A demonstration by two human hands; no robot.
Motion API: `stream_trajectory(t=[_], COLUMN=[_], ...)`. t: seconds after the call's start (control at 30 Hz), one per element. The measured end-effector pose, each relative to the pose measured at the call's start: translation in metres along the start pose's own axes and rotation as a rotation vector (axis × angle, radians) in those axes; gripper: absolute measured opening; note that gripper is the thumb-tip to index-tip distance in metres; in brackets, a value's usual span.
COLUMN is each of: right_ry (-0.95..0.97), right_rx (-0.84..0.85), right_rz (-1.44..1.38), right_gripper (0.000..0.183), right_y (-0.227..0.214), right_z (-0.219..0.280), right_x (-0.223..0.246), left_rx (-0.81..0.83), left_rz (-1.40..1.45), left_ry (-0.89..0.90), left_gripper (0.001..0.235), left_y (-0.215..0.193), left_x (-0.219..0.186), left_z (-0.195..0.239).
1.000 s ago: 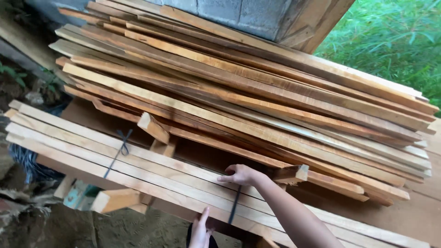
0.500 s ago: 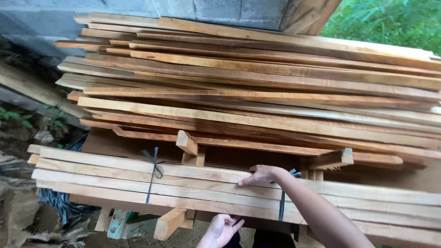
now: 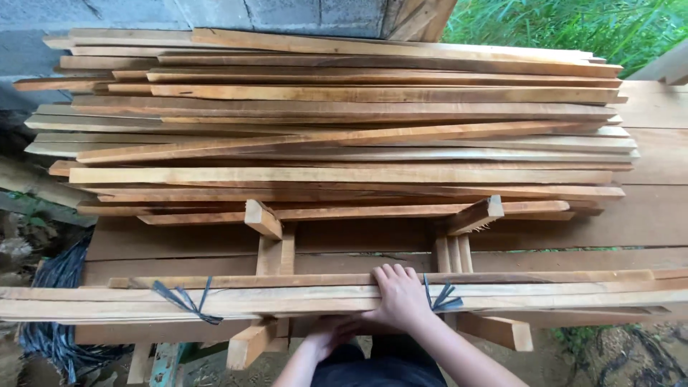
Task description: The person arranges a stack of thin wooden planks on a wooden workbench. They then use black plastic ties to secure the planks together, wrapping the ties around the stack and knotting them to hold the bundle in place.
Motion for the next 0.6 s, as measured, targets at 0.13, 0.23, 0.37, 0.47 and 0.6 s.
stream_trajectory(t=[0.13, 0.23, 0.37, 0.47, 0.6], right_ry=[-0.012, -0.024, -0.070, -0.143, -0.107], right_rx=[-0.054, -0.091, -0.134, -0.040, 0.086], right_rz=[0.057, 0.045, 0.019, -0.044, -0.005], right_gripper=[0.093, 0.103, 0.090, 0.091, 0.103], right_y=[0.007, 0.003, 0.002, -0.010, -0.004], right_z=[0.021, 0.024, 0.026, 0.022, 0.015], right_x=[0.011, 0.015, 0.010, 0.004, 0.002], left_rx=[-0.129, 0.124, 0.465, 0.239, -0.152], left_rz=[-1.535, -1.862, -1.607, -1.999, -2.312], left_ry=[-0.043, 0.115, 0.597, 1.138, 0.887], left_gripper=[0.060, 0.039, 0.020, 0.067, 0.123], left_y=[-0.040, 0.023, 0.160, 0.190, 0.149], left_x=[0.001, 0.000, -0.016, -0.039, -0.065], left_z=[-0.019, 0.048, 0.201, 0.206, 0.134])
Point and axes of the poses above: each hand's wrist, its own z-axis away from the middle knuckle, its own y-axis out of the palm, x = y × z, the point moved 7 cm from there along -z, towards the middle knuckle, and after that the axes turned 8 degrees about z, right-handed, at the moved point
